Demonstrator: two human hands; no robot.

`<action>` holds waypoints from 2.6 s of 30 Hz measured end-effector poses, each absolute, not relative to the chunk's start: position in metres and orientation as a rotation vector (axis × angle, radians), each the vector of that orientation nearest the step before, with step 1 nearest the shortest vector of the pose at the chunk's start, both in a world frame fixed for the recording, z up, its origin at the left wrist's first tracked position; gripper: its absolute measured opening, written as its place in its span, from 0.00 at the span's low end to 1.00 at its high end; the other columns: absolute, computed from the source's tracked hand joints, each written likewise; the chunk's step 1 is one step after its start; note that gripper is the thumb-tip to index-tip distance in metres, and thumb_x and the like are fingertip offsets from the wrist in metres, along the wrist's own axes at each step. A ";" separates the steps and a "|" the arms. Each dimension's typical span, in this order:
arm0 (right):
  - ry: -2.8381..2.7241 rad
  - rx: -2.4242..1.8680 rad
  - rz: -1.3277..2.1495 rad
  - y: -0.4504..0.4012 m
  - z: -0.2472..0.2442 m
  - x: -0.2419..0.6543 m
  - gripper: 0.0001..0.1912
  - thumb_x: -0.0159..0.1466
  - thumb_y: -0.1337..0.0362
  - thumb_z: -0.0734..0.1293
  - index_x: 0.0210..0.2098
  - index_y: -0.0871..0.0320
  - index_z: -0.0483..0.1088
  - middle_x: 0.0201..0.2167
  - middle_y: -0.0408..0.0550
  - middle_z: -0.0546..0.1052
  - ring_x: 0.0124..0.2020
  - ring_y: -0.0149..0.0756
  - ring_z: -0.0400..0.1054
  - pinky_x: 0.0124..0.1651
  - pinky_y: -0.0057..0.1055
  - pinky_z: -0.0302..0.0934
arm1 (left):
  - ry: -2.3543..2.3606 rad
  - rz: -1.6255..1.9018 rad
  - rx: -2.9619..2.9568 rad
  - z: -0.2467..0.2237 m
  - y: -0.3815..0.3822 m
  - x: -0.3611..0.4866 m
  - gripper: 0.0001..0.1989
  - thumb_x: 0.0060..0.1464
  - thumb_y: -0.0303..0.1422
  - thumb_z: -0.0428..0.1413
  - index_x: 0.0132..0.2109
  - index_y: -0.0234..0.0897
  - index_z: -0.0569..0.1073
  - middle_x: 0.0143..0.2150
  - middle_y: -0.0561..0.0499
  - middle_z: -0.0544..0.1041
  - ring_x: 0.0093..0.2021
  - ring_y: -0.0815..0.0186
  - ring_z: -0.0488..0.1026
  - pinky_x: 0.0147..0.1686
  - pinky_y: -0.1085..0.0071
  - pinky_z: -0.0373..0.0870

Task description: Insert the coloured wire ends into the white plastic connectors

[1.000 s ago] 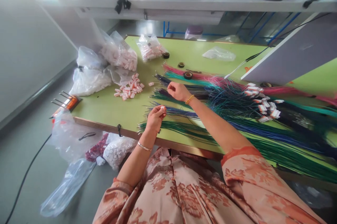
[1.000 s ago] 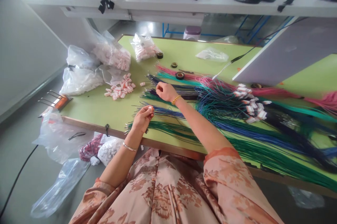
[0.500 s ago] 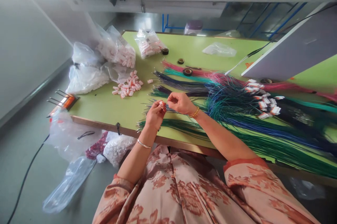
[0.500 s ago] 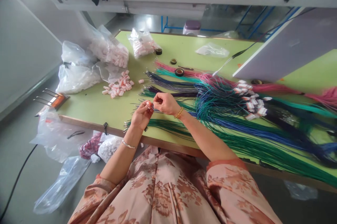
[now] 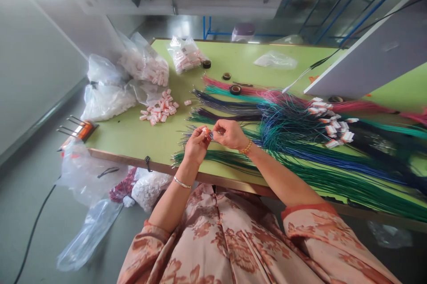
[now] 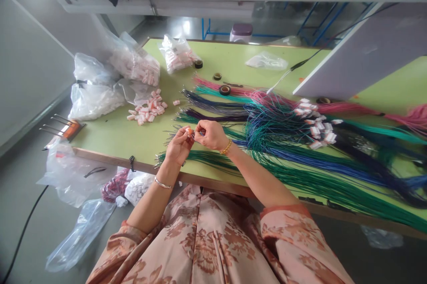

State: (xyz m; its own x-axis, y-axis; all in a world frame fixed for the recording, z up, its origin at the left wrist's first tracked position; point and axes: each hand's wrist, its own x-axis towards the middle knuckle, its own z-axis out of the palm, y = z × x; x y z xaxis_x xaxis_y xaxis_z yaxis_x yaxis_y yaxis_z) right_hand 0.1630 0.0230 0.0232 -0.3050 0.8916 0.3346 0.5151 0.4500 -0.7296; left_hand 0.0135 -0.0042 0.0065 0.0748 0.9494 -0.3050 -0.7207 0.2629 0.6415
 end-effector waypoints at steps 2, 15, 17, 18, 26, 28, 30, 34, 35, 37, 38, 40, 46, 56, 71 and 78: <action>-1.976 -1.178 0.623 0.022 0.022 0.164 0.03 0.53 0.66 0.65 0.25 0.59 0.69 0.22 0.42 0.73 0.23 0.27 0.60 0.27 0.25 0.53 | 0.783 1.295 0.377 0.007 -0.004 0.014 0.09 0.47 0.25 0.63 0.38 0.36 0.73 0.33 0.53 0.74 0.32 0.74 0.71 0.39 0.75 0.67; -1.983 -1.119 0.685 0.019 0.018 0.168 0.07 0.57 0.63 0.65 0.25 0.59 0.67 0.22 0.43 0.72 0.23 0.27 0.60 0.28 0.25 0.53 | 0.881 1.357 0.526 0.004 -0.007 0.028 0.13 0.40 0.30 0.69 0.34 0.33 0.75 0.29 0.54 0.75 0.29 0.75 0.68 0.34 0.75 0.64; -2.001 -1.089 0.699 0.020 0.019 0.171 0.06 0.58 0.64 0.64 0.27 0.59 0.69 0.22 0.43 0.72 0.23 0.27 0.60 0.28 0.25 0.53 | 0.854 1.357 0.516 0.005 -0.005 0.026 0.13 0.41 0.30 0.69 0.34 0.33 0.75 0.30 0.53 0.75 0.29 0.75 0.68 0.34 0.74 0.64; -2.006 -1.077 0.702 0.020 0.020 0.172 0.06 0.58 0.64 0.64 0.27 0.59 0.69 0.22 0.42 0.71 0.22 0.27 0.59 0.28 0.25 0.53 | 0.839 1.365 0.510 0.006 -0.004 0.025 0.12 0.41 0.30 0.68 0.34 0.33 0.75 0.30 0.53 0.75 0.29 0.75 0.68 0.34 0.74 0.64; -1.994 -1.051 0.670 0.016 0.023 0.170 0.07 0.60 0.64 0.63 0.25 0.59 0.67 0.22 0.42 0.70 0.22 0.27 0.57 0.29 0.25 0.52 | 0.826 1.374 0.515 0.009 -0.001 0.023 0.11 0.42 0.28 0.67 0.35 0.33 0.76 0.30 0.52 0.75 0.29 0.75 0.68 0.36 0.74 0.66; -1.995 -1.056 0.665 0.017 0.022 0.169 0.08 0.59 0.64 0.62 0.25 0.58 0.66 0.22 0.43 0.70 0.22 0.27 0.57 0.29 0.26 0.51 | 0.843 1.374 0.523 0.008 -0.002 0.024 0.11 0.43 0.28 0.67 0.35 0.33 0.75 0.30 0.53 0.75 0.30 0.75 0.68 0.36 0.74 0.66; -1.999 -1.070 0.654 0.017 0.021 0.169 0.07 0.59 0.65 0.62 0.24 0.58 0.65 0.22 0.42 0.70 0.22 0.27 0.56 0.29 0.26 0.51 | 0.856 1.376 0.527 0.007 -0.002 0.025 0.11 0.43 0.28 0.67 0.35 0.33 0.75 0.30 0.53 0.74 0.29 0.75 0.68 0.36 0.74 0.65; -2.017 -1.092 0.656 0.018 0.019 0.169 0.05 0.57 0.66 0.62 0.24 0.58 0.64 0.21 0.42 0.70 0.22 0.27 0.56 0.29 0.26 0.50 | 0.872 1.383 0.550 0.007 -0.004 0.027 0.12 0.42 0.29 0.68 0.34 0.33 0.74 0.29 0.54 0.73 0.28 0.75 0.67 0.34 0.74 0.65; -2.018 -1.093 0.660 0.018 0.018 0.169 0.05 0.57 0.66 0.62 0.24 0.58 0.64 0.21 0.42 0.69 0.22 0.27 0.56 0.29 0.26 0.50 | 0.875 1.384 0.555 0.007 -0.004 0.027 0.12 0.42 0.29 0.68 0.34 0.33 0.74 0.29 0.54 0.73 0.28 0.75 0.67 0.34 0.74 0.65; -2.017 -1.094 0.662 0.019 0.017 0.169 0.05 0.57 0.66 0.62 0.24 0.58 0.64 0.21 0.42 0.69 0.22 0.27 0.56 0.29 0.26 0.50 | 0.876 1.385 0.560 0.007 -0.005 0.027 0.12 0.42 0.30 0.68 0.34 0.33 0.74 0.29 0.54 0.73 0.28 0.75 0.67 0.34 0.74 0.65; -2.017 -1.095 0.662 0.019 0.017 0.169 0.05 0.57 0.66 0.62 0.25 0.58 0.64 0.21 0.42 0.69 0.22 0.27 0.56 0.29 0.26 0.50 | 0.875 1.385 0.562 0.008 -0.005 0.027 0.12 0.42 0.30 0.68 0.34 0.34 0.74 0.29 0.54 0.73 0.28 0.75 0.68 0.35 0.74 0.65; -2.019 -1.098 0.661 0.019 0.017 0.169 0.05 0.57 0.65 0.62 0.25 0.58 0.64 0.22 0.42 0.69 0.23 0.27 0.56 0.29 0.26 0.49 | 0.869 1.384 0.565 0.008 -0.005 0.026 0.12 0.42 0.30 0.68 0.34 0.34 0.74 0.29 0.54 0.74 0.28 0.74 0.68 0.34 0.74 0.65; -2.019 -1.108 0.659 0.018 0.017 0.169 0.06 0.58 0.64 0.62 0.25 0.57 0.63 0.22 0.42 0.69 0.23 0.28 0.56 0.29 0.26 0.49 | 0.854 1.378 0.544 0.008 -0.004 0.025 0.11 0.42 0.29 0.67 0.34 0.33 0.75 0.29 0.54 0.73 0.28 0.75 0.68 0.34 0.75 0.65; -2.027 -1.098 0.670 0.017 0.016 0.168 0.07 0.60 0.64 0.61 0.26 0.58 0.65 0.23 0.43 0.70 0.24 0.28 0.57 0.30 0.27 0.50 | 0.825 1.359 0.549 0.007 -0.003 0.023 0.10 0.44 0.28 0.66 0.35 0.34 0.74 0.29 0.54 0.72 0.29 0.74 0.68 0.35 0.74 0.66; -2.066 -1.154 0.684 0.023 0.026 0.174 0.08 0.60 0.62 0.62 0.26 0.59 0.67 0.21 0.42 0.70 0.22 0.28 0.56 0.28 0.26 0.49 | 0.934 1.393 0.545 0.008 -0.001 0.032 0.11 0.43 0.29 0.67 0.34 0.33 0.74 0.30 0.53 0.74 0.28 0.74 0.68 0.34 0.74 0.64; -2.082 -1.424 0.569 0.101 0.037 0.189 0.07 0.59 0.65 0.64 0.32 0.60 0.75 0.26 0.45 0.76 0.27 0.31 0.65 0.33 0.27 0.55 | 0.850 1.344 0.498 0.006 0.018 0.022 0.11 0.42 0.27 0.66 0.34 0.32 0.75 0.30 0.52 0.74 0.28 0.75 0.66 0.31 0.74 0.63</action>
State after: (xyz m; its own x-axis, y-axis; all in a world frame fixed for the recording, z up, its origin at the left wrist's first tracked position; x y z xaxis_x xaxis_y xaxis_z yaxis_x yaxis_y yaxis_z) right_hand 0.1890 0.1012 0.0373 -0.2886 0.9361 0.2010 0.7041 0.3498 -0.6180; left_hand 0.0217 0.0180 0.0062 0.0027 0.9698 -0.2439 -0.6362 0.1898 0.7478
